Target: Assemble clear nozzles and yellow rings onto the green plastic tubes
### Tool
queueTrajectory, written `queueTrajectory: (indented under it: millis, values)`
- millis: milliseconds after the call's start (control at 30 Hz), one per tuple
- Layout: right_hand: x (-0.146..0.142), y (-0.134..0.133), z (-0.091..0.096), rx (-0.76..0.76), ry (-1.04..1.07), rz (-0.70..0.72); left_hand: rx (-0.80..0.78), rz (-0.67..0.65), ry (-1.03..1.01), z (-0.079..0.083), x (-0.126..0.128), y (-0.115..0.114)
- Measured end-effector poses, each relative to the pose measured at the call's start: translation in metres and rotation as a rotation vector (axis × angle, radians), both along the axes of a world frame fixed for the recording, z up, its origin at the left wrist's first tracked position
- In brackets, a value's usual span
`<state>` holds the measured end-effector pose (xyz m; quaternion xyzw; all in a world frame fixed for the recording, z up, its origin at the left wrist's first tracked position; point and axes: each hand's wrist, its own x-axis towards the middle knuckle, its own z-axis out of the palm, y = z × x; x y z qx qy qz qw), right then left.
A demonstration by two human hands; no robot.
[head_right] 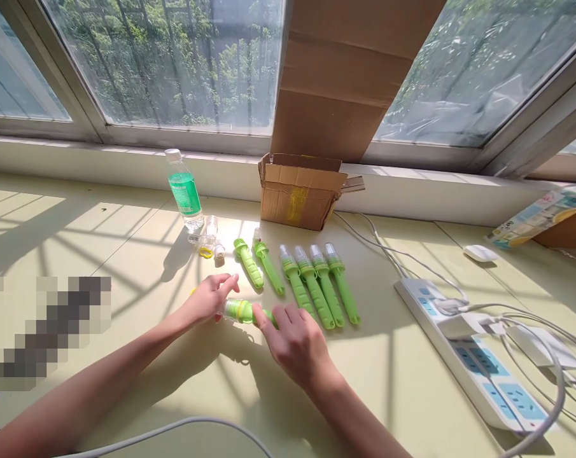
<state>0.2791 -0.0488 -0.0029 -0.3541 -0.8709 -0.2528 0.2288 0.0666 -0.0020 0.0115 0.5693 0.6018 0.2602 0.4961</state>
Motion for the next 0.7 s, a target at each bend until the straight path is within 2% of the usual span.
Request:
queueTrajectory:
  millis: [100,200,267,367,433,500,567,600,633,700]
  values:
    - [-0.002,-0.002,-0.007,-0.092,0.025,-0.036,0.182,-0.006,0.124,-0.004,0.001,0.001]
    - [-0.003,-0.003,-0.012,-0.281,0.117,-0.073,0.376,-0.045,0.284,-0.008,0.000,0.001]
    - [-0.004,-0.003,-0.011,-0.470,0.212,-0.095,0.535,-0.085,0.379,-0.011,-0.002,0.000]
    - [-0.004,-0.002,-0.001,-0.831,0.404,-0.100,0.856,-0.164,0.468,-0.015,-0.006,-0.002]
    - [-0.003,-0.001,0.007,-1.058,0.524,-0.054,1.100,-0.218,0.500,-0.016,-0.009,-0.003]
    - [-0.002,0.000,0.012,-1.215,0.580,-0.007,1.308,-0.260,0.513,-0.016,-0.011,-0.003]
    - [-0.002,0.000,0.011,-1.244,0.590,-0.001,1.407,-0.260,0.518,-0.016,-0.012,-0.003]
    - [-0.003,0.000,0.009,-1.203,0.579,-0.016,1.405,-0.250,0.515,-0.016,-0.012,-0.003]
    - [-0.003,0.000,0.005,-1.127,0.570,-0.039,1.363,-0.231,0.510,-0.016,-0.011,-0.003]
    - [-0.004,0.000,-0.003,-0.888,0.470,-0.089,1.164,-0.173,0.469,-0.014,-0.009,-0.003]
